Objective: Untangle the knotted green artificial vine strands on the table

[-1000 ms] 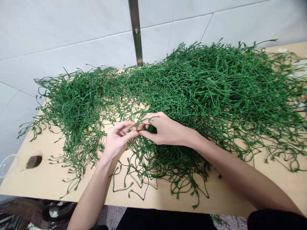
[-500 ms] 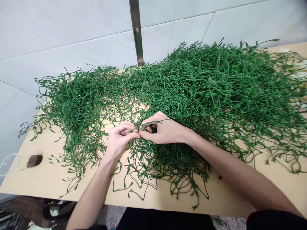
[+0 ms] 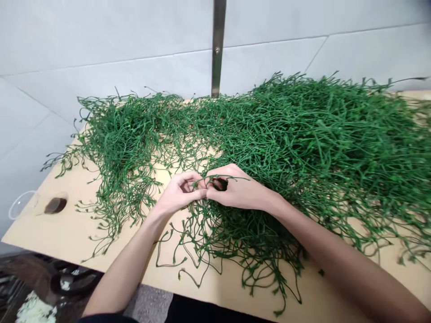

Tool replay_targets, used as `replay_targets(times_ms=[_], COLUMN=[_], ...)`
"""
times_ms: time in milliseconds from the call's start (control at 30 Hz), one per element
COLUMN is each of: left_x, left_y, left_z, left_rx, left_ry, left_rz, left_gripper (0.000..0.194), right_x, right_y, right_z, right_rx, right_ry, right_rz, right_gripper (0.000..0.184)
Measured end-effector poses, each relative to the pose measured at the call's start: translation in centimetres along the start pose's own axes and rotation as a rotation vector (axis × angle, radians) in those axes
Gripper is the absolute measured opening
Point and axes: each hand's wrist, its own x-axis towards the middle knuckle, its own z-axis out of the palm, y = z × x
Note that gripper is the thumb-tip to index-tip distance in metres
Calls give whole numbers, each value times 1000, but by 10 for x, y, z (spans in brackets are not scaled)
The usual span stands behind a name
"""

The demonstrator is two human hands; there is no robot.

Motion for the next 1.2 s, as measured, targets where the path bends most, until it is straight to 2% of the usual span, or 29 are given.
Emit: replay_targets(times_ms=[167,267,367,500,600,767,933,1033,1200], left_x=[-1,-2,-3,-2,-1,-1,-2,-2,-2], left_y=[-3,-1,4,7,6,6,8,10,9], left_z=[2,-2,-6,-8,-8,-10,-9,-4,2], left_rx=[-37,-53,-14,-201,-288,-211,-169,-200,-257], left_ry=[-18,38,62,141,175,203,237,255,166], left_rz=[72,84,87,142,155,212,142,130,112], left_gripper=[14,16,18,24,31,20,18,17,19], right_x=[1,2,1,-2,-2,0,-3,-5,-3], right_y=[3,6,3,-7,-8,-2,-10,-13,-7], right_z=[17,20,11,-3,-1,3,-9,-6,6], right_rx=[-115,-194,-184,-88,-88,-70,-110,-207,-437], right_ry=[105,140,98,73,79,124,108,169,202], right_rz=[-80,-76,-52,-5,-2,-36,-47,-79,-158], right_gripper=[17,17,16,14,18,17,15,18,20])
